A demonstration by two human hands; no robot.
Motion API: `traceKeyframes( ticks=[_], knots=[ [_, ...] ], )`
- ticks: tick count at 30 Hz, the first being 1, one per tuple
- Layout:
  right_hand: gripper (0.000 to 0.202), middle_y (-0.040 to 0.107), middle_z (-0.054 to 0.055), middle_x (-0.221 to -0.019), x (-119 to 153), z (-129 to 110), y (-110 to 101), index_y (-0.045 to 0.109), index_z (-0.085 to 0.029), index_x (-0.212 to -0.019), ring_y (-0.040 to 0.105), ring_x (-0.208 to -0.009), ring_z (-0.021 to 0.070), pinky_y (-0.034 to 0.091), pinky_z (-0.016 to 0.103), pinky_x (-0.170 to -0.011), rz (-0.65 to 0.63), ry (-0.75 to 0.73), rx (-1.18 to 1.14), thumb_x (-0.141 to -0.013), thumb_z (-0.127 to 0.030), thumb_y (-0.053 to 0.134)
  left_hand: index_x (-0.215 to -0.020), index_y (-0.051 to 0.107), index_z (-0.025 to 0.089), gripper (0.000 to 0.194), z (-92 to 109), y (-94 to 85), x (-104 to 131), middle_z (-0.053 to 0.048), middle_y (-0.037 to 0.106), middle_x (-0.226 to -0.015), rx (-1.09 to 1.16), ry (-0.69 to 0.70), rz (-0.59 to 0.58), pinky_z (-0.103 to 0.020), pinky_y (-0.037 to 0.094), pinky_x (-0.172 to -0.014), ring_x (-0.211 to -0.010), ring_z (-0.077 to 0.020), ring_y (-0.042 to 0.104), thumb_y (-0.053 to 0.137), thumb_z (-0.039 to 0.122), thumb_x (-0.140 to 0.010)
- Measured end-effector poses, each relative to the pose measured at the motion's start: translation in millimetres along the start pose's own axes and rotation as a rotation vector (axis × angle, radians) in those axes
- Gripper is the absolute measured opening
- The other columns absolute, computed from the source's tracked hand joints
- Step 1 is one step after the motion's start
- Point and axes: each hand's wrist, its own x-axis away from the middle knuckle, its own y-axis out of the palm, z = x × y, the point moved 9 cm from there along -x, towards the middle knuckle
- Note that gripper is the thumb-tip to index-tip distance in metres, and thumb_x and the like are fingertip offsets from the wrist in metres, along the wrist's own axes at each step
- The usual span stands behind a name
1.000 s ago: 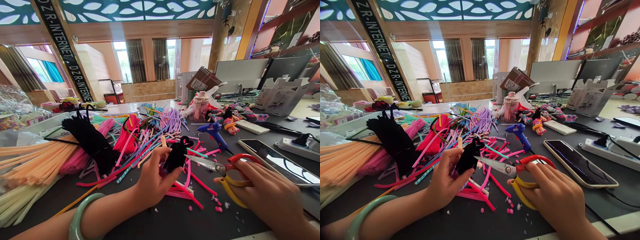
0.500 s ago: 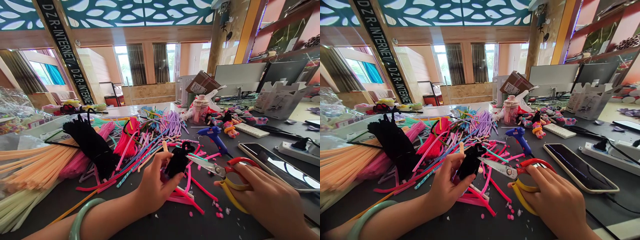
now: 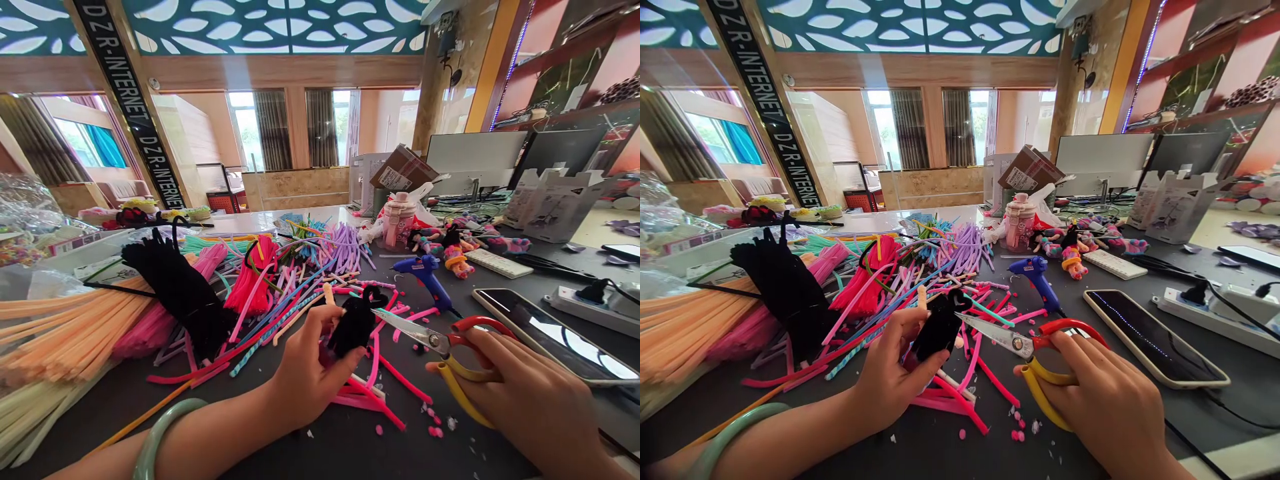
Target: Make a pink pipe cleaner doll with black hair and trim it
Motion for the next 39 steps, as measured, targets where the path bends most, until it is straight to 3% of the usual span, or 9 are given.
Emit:
traceKeyframes(
  ticks=[20, 33, 39],
  knots=[
    [0.02, 0.071, -0.001, -0.067, -4.1, -2.1, -1.8, 0.056, -0.024, -0.086, 0.064, -0.053, 0.0129, 0.037, 0.028, -0.051, 0.013, -0.018, -0.018, -0.096, -0.038, 0.046, -0.108, 0.048, 0.023, 0.029, -1.5, -1.5, -0.9, 0.0, 0.064, -0.087, 0.047, -0.043, 0.021, -0.023, 0.048, -0.062, -0.075, -0.0142, 0.062, 0.065, 0.023, -0.084],
    [0.012, 0.067, 0.001, -0.07, -2.4, 1.1, -2.4, 0.057, -0.021, -0.089, 0.062, -0.061, 0.0149, 0.041, 0.028, -0.062, 0.042, 0.002, -0.061, -0.09, -0.032, 0.055, -0.109, 0.048, 0.024, 0.03, -4.2, -0.6, 3.6, 0.004, 0.058, -0.079, 0.048, -0.054, 0.002, -0.021, 0.043, -0.058, -0.062, -0.0106, 0.052, 0.065, 0.026, -0.085],
    [0.014, 0.066, 0.001, -0.069, -1.4, 1.3, -4.1, 0.058, -0.02, -0.088, 0.061, -0.061, 0.0154, 0.041, 0.028, -0.062, 0.052, 0.001, -0.067, -0.09, -0.034, 0.056, -0.109, 0.048, 0.025, 0.031, -2.9, 4.8, 2.8, 0.003, 0.061, -0.082, 0.167, -0.056, -0.045, -0.021, 0.044, -0.061, -0.067, -0.0111, 0.055, 0.066, 0.023, -0.084]
  ],
)
